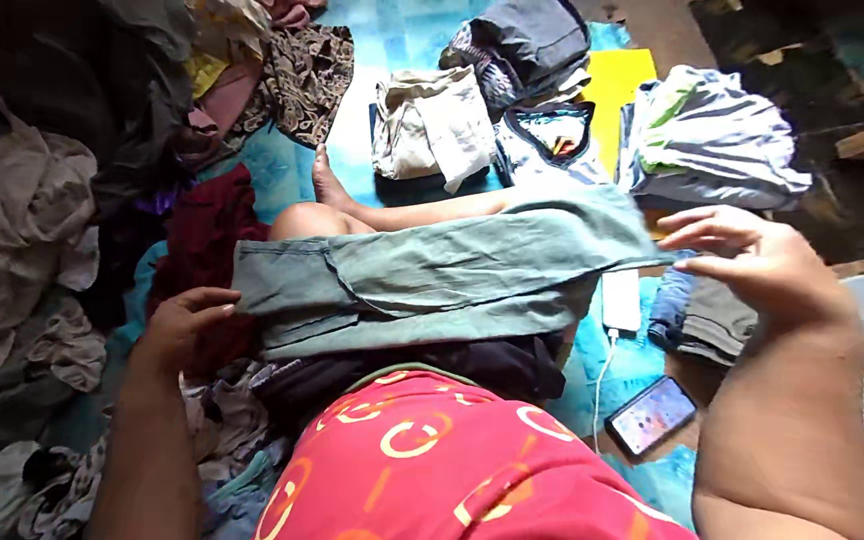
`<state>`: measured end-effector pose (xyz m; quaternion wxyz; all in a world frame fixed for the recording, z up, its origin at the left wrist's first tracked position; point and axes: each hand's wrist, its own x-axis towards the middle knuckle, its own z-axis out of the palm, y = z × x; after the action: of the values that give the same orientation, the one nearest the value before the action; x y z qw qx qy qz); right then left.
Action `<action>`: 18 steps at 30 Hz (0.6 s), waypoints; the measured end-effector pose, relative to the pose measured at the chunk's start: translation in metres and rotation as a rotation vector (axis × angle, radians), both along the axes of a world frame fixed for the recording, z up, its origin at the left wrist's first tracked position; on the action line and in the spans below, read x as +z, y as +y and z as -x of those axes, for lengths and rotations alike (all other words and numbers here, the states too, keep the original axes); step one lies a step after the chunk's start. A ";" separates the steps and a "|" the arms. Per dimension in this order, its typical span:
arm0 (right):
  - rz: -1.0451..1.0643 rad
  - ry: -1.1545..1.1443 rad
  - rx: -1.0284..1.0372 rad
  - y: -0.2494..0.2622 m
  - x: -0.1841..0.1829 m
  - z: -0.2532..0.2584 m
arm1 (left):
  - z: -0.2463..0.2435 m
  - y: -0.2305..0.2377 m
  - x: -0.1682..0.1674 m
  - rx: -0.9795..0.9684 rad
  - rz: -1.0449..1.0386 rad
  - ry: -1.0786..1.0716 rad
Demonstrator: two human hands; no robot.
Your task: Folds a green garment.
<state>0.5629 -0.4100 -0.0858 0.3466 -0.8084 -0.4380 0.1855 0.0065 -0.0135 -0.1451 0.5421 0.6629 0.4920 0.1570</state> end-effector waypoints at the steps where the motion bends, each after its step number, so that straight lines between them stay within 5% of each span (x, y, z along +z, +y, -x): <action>1: 0.019 0.008 -0.020 0.007 -0.002 -0.005 | -0.002 0.008 -0.002 0.002 -0.030 0.024; 5: -0.033 0.039 -0.129 0.072 -0.011 -0.022 | -0.029 0.043 -0.012 0.075 -0.166 0.087; 9: 0.105 0.158 -0.108 0.122 -0.048 -0.049 | -0.044 0.065 -0.043 -0.015 0.040 -0.134; 15: -0.139 0.491 -0.211 0.114 -0.074 -0.047 | -0.048 0.065 -0.070 0.000 0.124 -0.396; 18: -0.114 0.362 -0.293 0.106 -0.058 -0.040 | -0.054 0.067 -0.070 -0.041 0.055 -0.419</action>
<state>0.6032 -0.3043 -0.1438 0.4878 -0.7960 -0.2567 0.2501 0.0600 0.0531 -0.2151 0.6536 0.6105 0.3591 0.2667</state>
